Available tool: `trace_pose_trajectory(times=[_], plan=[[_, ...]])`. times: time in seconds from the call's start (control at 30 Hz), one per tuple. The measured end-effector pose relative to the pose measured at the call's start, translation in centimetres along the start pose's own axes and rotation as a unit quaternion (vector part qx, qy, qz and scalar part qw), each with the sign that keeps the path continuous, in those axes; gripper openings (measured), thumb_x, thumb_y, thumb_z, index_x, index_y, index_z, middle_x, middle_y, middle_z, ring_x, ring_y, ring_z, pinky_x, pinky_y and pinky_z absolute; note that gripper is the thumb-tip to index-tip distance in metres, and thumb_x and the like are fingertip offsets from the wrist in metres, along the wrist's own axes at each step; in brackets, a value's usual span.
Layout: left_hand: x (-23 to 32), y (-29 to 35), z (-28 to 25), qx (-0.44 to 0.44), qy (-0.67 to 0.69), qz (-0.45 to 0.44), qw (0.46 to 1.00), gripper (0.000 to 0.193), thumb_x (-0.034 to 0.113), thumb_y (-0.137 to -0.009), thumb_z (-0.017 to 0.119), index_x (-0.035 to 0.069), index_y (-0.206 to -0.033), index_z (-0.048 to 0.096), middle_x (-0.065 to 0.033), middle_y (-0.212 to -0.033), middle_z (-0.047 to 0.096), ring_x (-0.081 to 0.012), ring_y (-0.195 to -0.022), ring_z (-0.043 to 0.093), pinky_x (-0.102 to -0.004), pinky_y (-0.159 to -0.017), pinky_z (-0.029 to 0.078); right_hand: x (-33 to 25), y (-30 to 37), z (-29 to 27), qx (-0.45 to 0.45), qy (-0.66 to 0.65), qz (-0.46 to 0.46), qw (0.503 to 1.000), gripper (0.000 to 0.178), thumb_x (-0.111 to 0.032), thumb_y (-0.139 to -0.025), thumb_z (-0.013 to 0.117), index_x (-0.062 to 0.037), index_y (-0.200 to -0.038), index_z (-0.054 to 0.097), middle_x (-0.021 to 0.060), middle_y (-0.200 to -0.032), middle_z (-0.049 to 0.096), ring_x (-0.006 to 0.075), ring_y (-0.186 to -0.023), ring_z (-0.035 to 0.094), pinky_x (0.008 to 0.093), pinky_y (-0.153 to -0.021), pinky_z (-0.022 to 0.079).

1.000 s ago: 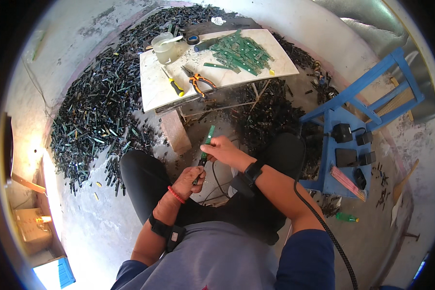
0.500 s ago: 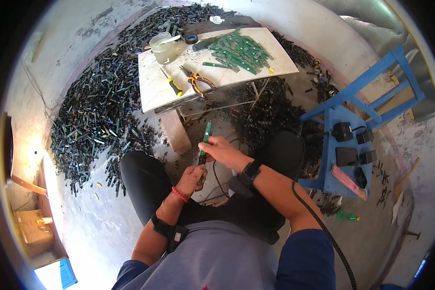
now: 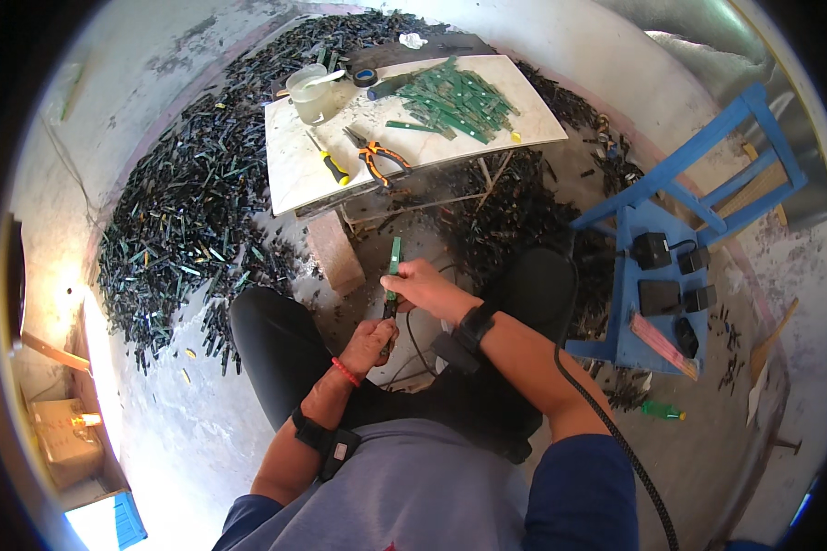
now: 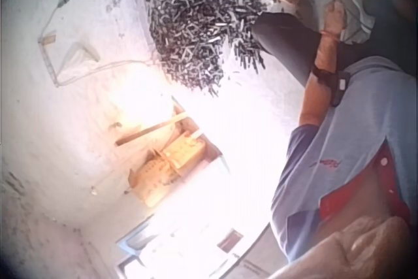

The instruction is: The person sits on the floor and uses pliers to strip components from green circuit boards. They then use a screwdriver to pry off additional parts from the boards. The removed components are discarded into a large pile on the floor.

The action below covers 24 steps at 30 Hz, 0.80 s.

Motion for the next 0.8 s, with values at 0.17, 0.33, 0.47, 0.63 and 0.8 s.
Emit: trace_pose_trajectory(times=[0.17,0.33,0.47,0.63,0.8], plan=[[0.7,-0.7,-1.5,0.004,-0.213,0.211,0.954,0.024,0.026,-0.088,0.049,0.006,-0.075,0.054,0.0018,-0.060,0.043,-0.0079,-0.046,0.037,-0.0249,-0.040,0.028,-4.0,2.7,3.8,-0.016,0.433,-0.414,0.801,0.014,-0.015,-0.081,0.058,-0.0026,-0.076,0.054,0.0144,-0.083,0.060,0.0361,-0.072,0.057,0.0400,-0.064,0.048],[-0.9,0.0,-1.6,0.033,-0.017,-0.032,0.999,0.024,0.032,-0.088,0.050,0.010,-0.077,0.052,0.0038,-0.064,0.042,-0.0083,-0.051,0.038,-0.0231,-0.043,0.031,-3.7,1.5,0.5,0.063,0.211,-0.210,0.952,0.019,-0.017,-0.089,0.052,-0.0007,-0.080,0.054,0.0121,-0.085,0.063,0.0215,-0.074,0.063,0.0318,-0.062,0.050],[0.8,0.5,-1.8,0.057,-0.038,-0.015,0.998,0.024,0.033,-0.088,0.051,0.010,-0.078,0.053,0.0037,-0.066,0.043,-0.0078,-0.054,0.040,-0.0217,-0.045,0.033,-2.0,-0.4,-4.0,0.092,-0.122,-0.052,0.987,0.028,-0.029,-0.093,0.050,-0.0027,-0.090,0.059,0.0079,-0.091,0.063,0.0152,-0.080,0.063,0.0257,-0.066,0.051],[1.3,0.6,-1.2,0.046,-0.029,-0.017,0.998,0.023,0.029,-0.089,0.048,0.009,-0.079,0.053,0.0015,-0.068,0.046,-0.0066,-0.053,0.040,-0.0199,-0.042,0.029,-0.7,1.4,-0.2,-0.018,-0.083,0.038,0.996,0.031,-0.031,-0.090,0.054,-0.0028,-0.102,0.060,0.0058,-0.096,0.063,0.0149,-0.087,0.061,0.0280,-0.071,0.051],[1.3,0.4,-0.4,-0.001,-0.026,-0.012,1.000,0.024,0.026,-0.090,0.045,0.007,-0.079,0.053,0.0002,-0.069,0.048,-0.0069,-0.053,0.040,-0.0201,-0.042,0.028,-0.7,2.1,0.0,-0.042,-0.111,0.063,0.991,0.031,-0.031,-0.090,0.055,-0.0030,-0.103,0.060,0.0062,-0.098,0.063,0.0165,-0.092,0.062,0.0311,-0.076,0.051]])
Point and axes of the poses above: each hand's wrist, its own y-axis away from the middle knuckle, its own z-axis out of the palm, x = y × z, the point moved 8 cm from there along -y, towards the middle knuckle
